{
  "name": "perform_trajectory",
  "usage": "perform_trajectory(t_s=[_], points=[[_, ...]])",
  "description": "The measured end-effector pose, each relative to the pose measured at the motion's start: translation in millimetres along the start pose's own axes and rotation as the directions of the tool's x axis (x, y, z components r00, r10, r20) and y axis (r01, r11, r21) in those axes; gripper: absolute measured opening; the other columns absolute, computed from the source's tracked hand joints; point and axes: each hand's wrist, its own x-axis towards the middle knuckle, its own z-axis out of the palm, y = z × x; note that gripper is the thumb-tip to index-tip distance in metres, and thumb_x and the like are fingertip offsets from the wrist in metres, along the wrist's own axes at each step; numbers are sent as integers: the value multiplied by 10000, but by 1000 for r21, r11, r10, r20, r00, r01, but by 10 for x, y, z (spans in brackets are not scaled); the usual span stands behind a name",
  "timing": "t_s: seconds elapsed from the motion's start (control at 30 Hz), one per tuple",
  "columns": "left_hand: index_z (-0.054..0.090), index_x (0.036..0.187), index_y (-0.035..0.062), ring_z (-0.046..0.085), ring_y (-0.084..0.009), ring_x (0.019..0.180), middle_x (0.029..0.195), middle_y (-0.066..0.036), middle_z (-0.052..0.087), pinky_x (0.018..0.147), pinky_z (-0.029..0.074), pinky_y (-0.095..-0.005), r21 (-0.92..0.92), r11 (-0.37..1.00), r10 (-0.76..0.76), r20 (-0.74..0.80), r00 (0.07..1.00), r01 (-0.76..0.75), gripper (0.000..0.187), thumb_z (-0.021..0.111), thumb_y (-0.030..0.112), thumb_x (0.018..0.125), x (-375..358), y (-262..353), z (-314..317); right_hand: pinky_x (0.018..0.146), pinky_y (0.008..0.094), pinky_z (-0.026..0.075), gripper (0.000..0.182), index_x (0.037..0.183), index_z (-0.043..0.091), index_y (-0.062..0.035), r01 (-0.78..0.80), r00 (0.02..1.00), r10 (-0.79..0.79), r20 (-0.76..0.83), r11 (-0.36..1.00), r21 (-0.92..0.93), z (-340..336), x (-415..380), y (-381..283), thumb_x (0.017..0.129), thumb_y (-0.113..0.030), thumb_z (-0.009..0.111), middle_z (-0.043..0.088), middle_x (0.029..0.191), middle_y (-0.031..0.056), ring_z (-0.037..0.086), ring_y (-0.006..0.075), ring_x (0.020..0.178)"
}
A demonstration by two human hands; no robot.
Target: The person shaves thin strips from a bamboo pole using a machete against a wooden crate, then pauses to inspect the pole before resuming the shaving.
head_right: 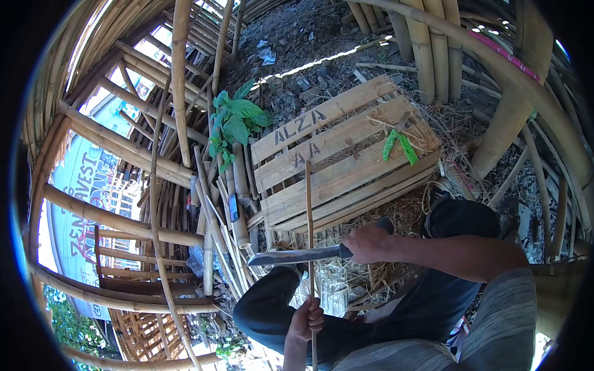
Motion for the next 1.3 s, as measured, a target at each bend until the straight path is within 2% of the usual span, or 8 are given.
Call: perform_trajectory(t_s=[0.23,0.33,0.4,0.67,0.77,0.93,1.23,1.3], points=[[361,704,182,197,-36,404,530,79,232,353,143,-193,206,978,67,-174,982,-30,371,326,441,968,-11,-8,178,648,428,528,229,808,619,-14,5,999,-6,-32,1000,-18,21,10,36,652,-182,611,633,701,175,649,331,692],[360,713,175,186,-39,404,536,71,231,344,148,-189,144,989,46,-159,986,-23,365,296,415,980,-40,-47,217,652,422,527,217,787,637,-15,-59,997,58,45,998,19,-71,94,168,658,-188,614,639,731,175,650,326,706],[359,710,176,187,-39,404,536,70,235,343,147,-190,118,993,27,-153,988,-8,368,296,418,979,-57,-40,242,662,414,527,210,772,650,-16,-245,966,249,-63,967,65,-155,174,290,661,-192,615,643,752,177,650,320,723],[343,691,179,185,-40,403,531,73,222,348,135,-199,147,989,20,-197,980,10,379,301,422,978,-110,25,260,672,408,527,234,810,647,-17,-211,977,214,-23,974,85,-95,11,63,667,-199,612,649,757,174,651,315,727],[359,713,172,180,-41,409,541,63,229,346,139,-190,129,991,-6,-145,989,25,379,286,434,978,-165,-26,201,664,411,527,222,805,648,-15,-58,997,62,44,995,-75,-129,47,148,668,-187,615,649,762,180,651,316,721],[359,707,172,179,-41,405,541,65,238,344,128,-191,98,991,-68,-167,984,86,380,282,425,980,-309,14,255,650,418,526,213,800,647,-8,-290,955,287,-73,957,-20,-336,187,375,662,-169,626,641,728,185,650,321,713],[333,686,172,193,-36,404,538,66,243,349,129,-193,258,965,30,-299,954,50,359,330,381,979,-316,-122,345,636,413,529,197,762,656,-19,-77,994,71,-88,995,-71,-120,78,368,663,-187,624,639,719,186,650,326,682],[330,682,173,193,-36,403,537,67,240,349,130,-194,259,965,36,-296,954,44,363,331,384,978,-337,-108,337,655,415,527,219,785,657,-17,-304,946,302,-115,953,-4,-252,172,501,658,-193,630,643,737,193,652,324,699]])
